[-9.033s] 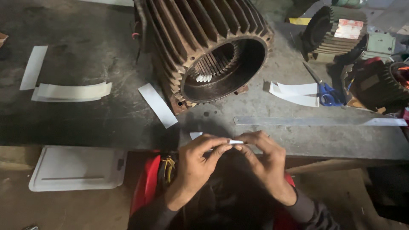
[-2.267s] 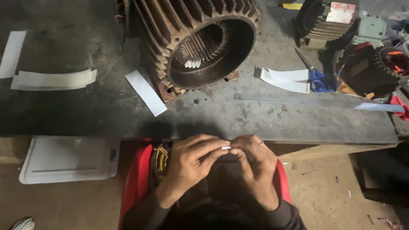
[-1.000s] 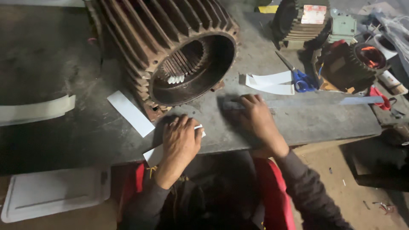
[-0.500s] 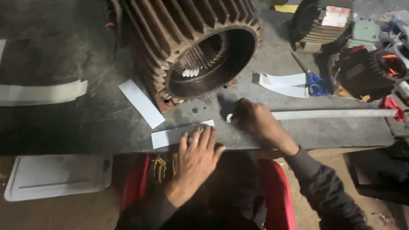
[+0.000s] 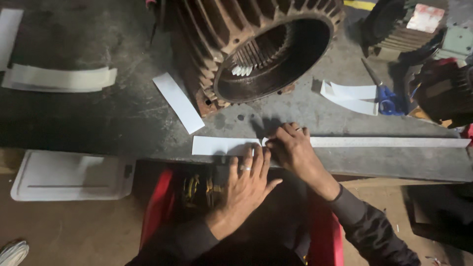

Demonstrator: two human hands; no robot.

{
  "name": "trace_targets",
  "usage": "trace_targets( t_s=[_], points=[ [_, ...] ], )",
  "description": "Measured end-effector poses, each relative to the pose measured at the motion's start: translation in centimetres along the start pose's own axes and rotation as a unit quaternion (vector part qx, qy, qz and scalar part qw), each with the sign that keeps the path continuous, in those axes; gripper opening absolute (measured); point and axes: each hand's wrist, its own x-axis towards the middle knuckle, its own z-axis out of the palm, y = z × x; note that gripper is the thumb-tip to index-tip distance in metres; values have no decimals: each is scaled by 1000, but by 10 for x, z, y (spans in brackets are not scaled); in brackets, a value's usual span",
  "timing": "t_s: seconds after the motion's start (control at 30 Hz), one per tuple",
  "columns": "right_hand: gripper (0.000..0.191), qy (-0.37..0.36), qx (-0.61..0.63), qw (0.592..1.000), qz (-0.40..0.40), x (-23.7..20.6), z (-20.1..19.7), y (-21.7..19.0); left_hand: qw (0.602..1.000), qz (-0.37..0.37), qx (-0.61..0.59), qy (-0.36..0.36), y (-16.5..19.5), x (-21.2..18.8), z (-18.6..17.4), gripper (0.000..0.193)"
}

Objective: The person cuts narrow white strips from a roll using a metal ruler as a guide, then inserts the strips into the slots of a large cylindrical motor stator. The person repeats this process, placing multiple strips into the stator's slots.

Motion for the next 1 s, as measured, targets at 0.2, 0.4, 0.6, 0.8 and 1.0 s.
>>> trace_targets(
  t_s=[0.2,0.4,0.6,0.8,1.0],
  points=[
    [15,5,-25,1000,12,6,8,8,1000,-9,-7,8,4,-1,5,73],
    [17,24,56,998,22,30,4,23,1000,-11,-14,21,2,3,2,73],
    [17,-29,165,986,-22,17,-11,23,999,-10,-26,31,-8,4,-9,69],
    [22,-7,57,998,9,9,0,15,997,-4,-77,23,-16,2,-9,69],
    [19,15,83,996,-13,13,-1,19,996,-3,-87,2,-19,-3,-5,78]
  ],
)
